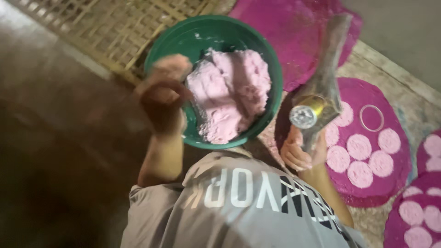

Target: The person scoops pink dough from a green basin and uses a handheld press to form circular discs on a pink mat. The person repeatedly fills the press, presses the dough, and arranges the finished discs on the mat.

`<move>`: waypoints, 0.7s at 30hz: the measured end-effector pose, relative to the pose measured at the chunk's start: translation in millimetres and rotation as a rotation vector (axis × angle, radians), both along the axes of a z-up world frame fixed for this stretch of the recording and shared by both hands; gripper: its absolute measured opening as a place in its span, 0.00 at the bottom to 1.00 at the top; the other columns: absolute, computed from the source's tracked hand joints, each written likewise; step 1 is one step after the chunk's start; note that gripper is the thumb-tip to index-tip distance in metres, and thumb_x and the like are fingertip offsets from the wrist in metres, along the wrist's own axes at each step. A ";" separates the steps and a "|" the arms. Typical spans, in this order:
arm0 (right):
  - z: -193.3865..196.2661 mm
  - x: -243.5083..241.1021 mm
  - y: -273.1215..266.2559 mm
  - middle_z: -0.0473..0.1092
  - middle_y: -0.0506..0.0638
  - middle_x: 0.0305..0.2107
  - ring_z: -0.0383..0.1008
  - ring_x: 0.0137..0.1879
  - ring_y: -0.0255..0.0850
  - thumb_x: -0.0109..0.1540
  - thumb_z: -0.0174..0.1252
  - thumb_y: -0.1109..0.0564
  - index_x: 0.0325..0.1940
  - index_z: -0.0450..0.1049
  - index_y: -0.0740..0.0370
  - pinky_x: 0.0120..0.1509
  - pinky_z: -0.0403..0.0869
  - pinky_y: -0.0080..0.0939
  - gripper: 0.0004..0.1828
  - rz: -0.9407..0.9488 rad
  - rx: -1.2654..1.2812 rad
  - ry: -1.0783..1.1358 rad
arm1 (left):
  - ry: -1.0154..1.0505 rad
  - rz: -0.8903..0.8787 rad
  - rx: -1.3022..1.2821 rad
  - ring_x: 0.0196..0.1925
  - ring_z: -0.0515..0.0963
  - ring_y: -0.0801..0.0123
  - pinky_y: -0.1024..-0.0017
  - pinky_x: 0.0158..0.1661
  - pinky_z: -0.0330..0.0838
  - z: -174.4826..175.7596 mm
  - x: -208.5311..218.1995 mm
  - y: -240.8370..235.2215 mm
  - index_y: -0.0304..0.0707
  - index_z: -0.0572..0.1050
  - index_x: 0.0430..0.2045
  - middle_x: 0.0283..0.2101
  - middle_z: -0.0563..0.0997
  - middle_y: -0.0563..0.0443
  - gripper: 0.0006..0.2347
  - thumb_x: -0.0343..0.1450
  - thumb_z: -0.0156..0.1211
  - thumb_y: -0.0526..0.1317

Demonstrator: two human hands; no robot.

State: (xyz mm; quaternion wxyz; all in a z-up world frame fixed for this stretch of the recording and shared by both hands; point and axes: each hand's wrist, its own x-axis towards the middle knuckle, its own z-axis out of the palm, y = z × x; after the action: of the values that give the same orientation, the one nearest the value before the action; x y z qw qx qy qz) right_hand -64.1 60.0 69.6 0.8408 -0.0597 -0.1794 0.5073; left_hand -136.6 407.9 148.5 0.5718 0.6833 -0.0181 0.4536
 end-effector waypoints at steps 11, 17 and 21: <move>34.8 23.1 11.3 0.66 0.49 0.18 0.66 0.18 0.37 0.70 0.37 0.20 0.49 0.71 0.66 0.21 0.67 0.38 0.44 -0.347 -0.585 -0.520 | 0.794 0.739 0.104 0.59 0.78 0.54 0.67 0.58 0.73 -64.9 -56.5 121.8 0.34 0.66 0.67 0.59 0.77 0.35 0.26 0.72 0.59 0.42; 80.8 71.0 65.0 0.70 0.47 0.19 0.69 0.23 0.36 0.69 0.33 0.24 0.45 0.75 0.64 0.28 0.68 0.36 0.42 -0.067 -1.034 -1.261 | 0.059 -0.615 -0.513 0.75 0.62 0.56 0.55 0.75 0.56 -62.4 23.6 44.2 0.30 0.55 0.70 0.70 0.62 0.37 0.33 0.77 0.63 0.52; 102.3 103.4 112.6 0.73 0.47 0.19 0.72 0.23 0.38 0.68 0.30 0.28 0.38 0.77 0.63 0.22 0.61 0.41 0.41 0.322 -1.302 -1.318 | -0.228 -0.800 -1.093 0.32 0.73 0.65 0.58 0.50 0.74 -55.8 119.8 27.3 0.39 0.68 0.26 0.28 0.72 0.51 0.11 0.75 0.57 0.44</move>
State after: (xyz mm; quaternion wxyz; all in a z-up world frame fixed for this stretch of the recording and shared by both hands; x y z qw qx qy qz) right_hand 39.3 172.7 171.9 0.2905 -0.7678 -0.3064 0.4819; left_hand -16.8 435.1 92.6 0.9525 0.1858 -0.0976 0.2207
